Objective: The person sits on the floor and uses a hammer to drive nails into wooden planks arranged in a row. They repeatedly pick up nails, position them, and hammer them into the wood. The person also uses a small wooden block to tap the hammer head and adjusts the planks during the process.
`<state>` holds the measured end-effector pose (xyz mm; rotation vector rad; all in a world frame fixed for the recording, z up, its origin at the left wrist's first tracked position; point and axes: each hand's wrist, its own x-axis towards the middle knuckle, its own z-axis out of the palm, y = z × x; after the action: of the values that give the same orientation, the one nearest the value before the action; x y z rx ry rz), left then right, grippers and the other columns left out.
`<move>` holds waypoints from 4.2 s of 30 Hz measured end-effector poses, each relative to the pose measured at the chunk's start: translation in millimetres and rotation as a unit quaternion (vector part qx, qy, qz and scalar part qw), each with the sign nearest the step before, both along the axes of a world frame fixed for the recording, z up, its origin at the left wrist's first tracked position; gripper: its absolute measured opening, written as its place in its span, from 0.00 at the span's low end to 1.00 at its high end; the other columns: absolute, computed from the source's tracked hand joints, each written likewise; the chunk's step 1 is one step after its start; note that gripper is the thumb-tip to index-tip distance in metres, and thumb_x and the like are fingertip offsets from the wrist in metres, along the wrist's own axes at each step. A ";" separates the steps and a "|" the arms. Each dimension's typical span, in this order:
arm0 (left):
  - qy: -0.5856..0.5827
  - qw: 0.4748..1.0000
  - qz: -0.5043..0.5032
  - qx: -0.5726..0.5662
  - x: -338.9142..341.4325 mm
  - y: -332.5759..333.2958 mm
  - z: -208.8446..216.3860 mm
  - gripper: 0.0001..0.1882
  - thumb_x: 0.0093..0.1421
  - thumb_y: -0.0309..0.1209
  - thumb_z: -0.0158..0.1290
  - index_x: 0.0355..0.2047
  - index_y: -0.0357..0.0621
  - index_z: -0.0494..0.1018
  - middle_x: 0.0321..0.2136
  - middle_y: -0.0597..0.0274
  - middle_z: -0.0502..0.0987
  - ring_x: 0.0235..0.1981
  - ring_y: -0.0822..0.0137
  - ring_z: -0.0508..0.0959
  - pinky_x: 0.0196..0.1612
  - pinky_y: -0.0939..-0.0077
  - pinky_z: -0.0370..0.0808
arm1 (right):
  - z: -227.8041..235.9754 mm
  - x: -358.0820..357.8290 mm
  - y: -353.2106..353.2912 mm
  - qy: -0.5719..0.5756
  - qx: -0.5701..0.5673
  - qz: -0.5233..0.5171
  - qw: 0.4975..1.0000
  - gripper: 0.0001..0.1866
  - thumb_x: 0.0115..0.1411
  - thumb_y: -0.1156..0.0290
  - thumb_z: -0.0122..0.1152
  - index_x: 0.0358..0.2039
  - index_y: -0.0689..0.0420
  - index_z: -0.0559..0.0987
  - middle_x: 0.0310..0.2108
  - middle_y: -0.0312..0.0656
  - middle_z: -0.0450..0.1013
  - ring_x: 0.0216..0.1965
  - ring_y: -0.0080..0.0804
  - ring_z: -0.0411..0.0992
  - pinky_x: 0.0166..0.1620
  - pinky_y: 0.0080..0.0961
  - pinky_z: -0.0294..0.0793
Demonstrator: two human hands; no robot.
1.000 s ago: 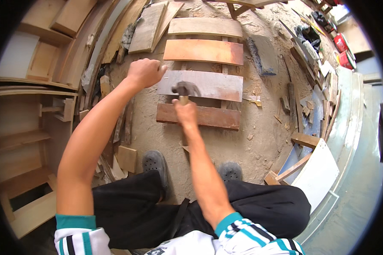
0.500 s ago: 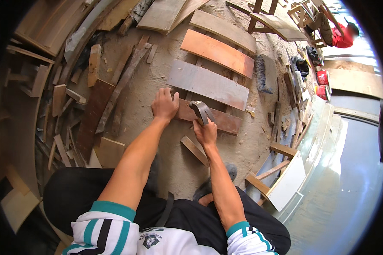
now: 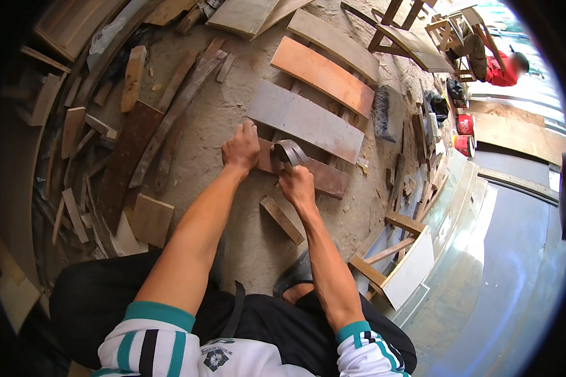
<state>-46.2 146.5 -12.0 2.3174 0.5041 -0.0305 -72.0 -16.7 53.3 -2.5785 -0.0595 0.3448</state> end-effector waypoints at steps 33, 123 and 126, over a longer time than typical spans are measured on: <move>-0.237 0.689 -0.684 0.039 -84.8 -52.6 25.7 0.26 0.52 0.51 0.62 0.43 0.47 0.73 0.40 0.64 0.74 0.45 0.64 0.74 0.49 0.65 0.67 | 38.2 5.2 -132.7 -0.167 0.136 0.096 0.972 0.08 0.58 0.68 0.66 0.37 0.55 0.81 0.25 0.47 0.75 0.26 0.41 0.76 0.31 0.33 0.74; -0.230 0.901 -0.346 0.123 271.5 -395.4 44.7 0.26 0.58 0.46 0.56 0.54 0.48 0.73 0.60 0.51 0.67 0.62 0.47 0.64 0.62 0.49 0.62 | 35.9 169.2 -446.4 0.080 -0.124 -0.157 0.976 0.16 0.59 0.61 0.56 0.43 0.55 0.82 0.46 0.53 0.78 0.50 0.52 0.76 0.52 0.46 0.75; -0.220 0.904 -0.327 0.165 305.1 -421.1 28.6 0.32 0.60 0.55 0.51 0.59 0.49 0.70 0.63 0.49 0.64 0.66 0.48 0.58 0.67 0.50 0.53 | 32.4 199.2 -469.0 0.007 -0.096 -0.204 0.974 0.15 0.60 0.58 0.56 0.39 0.54 0.82 0.43 0.52 0.79 0.47 0.52 0.76 0.50 0.45 0.76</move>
<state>258.9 -274.6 16.6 2.6089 -0.5457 0.2705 127.2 -485.7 85.7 -2.6906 0.5247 0.2205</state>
